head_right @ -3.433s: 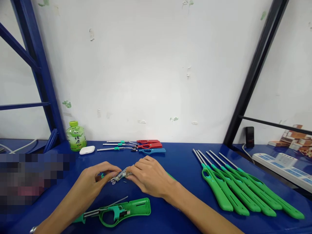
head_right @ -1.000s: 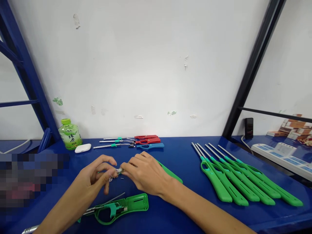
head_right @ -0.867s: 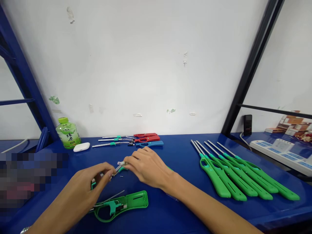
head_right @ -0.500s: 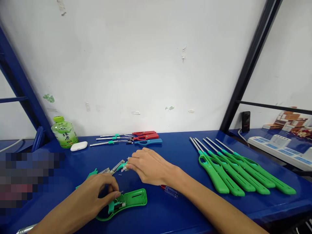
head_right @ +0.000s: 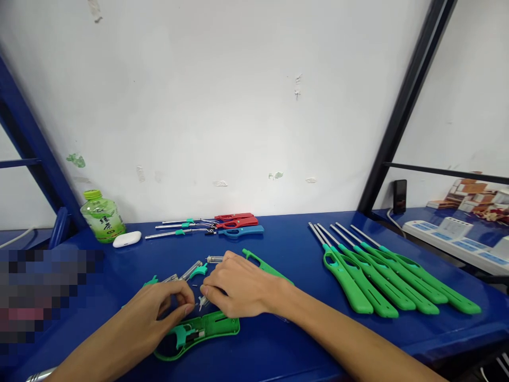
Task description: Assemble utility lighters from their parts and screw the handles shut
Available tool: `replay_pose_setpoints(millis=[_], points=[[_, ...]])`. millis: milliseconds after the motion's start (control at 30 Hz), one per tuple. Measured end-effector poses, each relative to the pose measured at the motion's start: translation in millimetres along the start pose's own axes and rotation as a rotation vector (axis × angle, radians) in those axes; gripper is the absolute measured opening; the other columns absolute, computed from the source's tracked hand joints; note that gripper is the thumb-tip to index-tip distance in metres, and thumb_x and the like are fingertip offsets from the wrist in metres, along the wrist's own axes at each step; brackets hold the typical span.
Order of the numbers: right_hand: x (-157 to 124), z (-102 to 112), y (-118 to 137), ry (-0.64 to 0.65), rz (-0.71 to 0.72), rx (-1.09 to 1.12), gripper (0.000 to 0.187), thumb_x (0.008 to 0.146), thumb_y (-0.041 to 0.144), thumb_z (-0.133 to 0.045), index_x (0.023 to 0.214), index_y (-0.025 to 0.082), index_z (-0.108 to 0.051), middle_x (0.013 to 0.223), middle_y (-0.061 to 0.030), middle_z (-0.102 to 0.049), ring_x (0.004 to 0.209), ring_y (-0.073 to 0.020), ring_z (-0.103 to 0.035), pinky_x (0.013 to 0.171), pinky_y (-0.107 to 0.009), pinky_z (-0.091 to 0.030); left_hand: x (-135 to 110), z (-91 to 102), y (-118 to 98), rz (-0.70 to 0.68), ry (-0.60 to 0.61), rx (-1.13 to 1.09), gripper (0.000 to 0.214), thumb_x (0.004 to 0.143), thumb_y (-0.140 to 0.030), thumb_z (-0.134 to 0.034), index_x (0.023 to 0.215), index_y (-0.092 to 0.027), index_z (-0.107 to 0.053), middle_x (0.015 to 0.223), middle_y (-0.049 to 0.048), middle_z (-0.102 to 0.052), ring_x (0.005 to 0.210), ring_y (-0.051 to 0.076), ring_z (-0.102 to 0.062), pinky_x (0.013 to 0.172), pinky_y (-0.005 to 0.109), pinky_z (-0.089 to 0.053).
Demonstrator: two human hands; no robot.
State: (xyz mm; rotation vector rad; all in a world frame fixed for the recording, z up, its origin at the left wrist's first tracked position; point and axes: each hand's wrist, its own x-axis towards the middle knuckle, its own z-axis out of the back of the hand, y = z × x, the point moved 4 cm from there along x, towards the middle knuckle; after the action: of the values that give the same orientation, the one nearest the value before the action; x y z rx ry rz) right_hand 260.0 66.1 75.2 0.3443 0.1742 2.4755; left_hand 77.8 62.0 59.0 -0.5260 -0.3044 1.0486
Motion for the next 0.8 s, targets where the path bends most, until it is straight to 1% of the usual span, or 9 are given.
replay_pose_setpoints(millis=[500,667,800], points=[[0.4,-0.1,0.3,0.001,-0.010,-0.015,0.044,0.111,0.016,-0.053,0.068,0.023,-0.044,0.065,0.0050,-0.061,0.064,-0.0155,-0.044,0.079,-0.036,-0.035,-3.2,-1.7,-0.9,-0.017,0.011,0.003,0.029,0.100,-0.045,-0.044,0.087,-0.028,-0.065,0.081,0.0005,-0.066,0.075,0.023,-0.055,0.071,0.033,-0.035],[0.8,1.0,0.8,-0.010,-0.013,-0.028,0.044,0.111,0.017,-0.054,0.068,0.022,-0.048,0.066,0.0046,-0.062,0.064,-0.0153,-0.046,0.079,-0.036,-0.035,-2.9,-1.6,-2.2,-0.018,0.019,-0.002,0.028,0.100,-0.044,-0.046,0.084,-0.028,-0.062,0.081,-0.0003,-0.066,0.074,0.023,-0.055,0.069,0.032,-0.035],[0.2,-0.3,-1.0,-0.017,-0.010,-0.035,0.043,0.111,0.017,-0.054,0.068,0.022,-0.050,0.067,0.0048,-0.063,0.064,-0.0150,-0.046,0.079,-0.036,-0.035,-2.7,-2.5,0.0,-0.026,0.009,0.002,0.028,0.101,-0.042,-0.045,0.086,-0.028,-0.063,0.081,-0.0008,-0.066,0.075,0.023,-0.056,0.070,0.033,-0.035]])
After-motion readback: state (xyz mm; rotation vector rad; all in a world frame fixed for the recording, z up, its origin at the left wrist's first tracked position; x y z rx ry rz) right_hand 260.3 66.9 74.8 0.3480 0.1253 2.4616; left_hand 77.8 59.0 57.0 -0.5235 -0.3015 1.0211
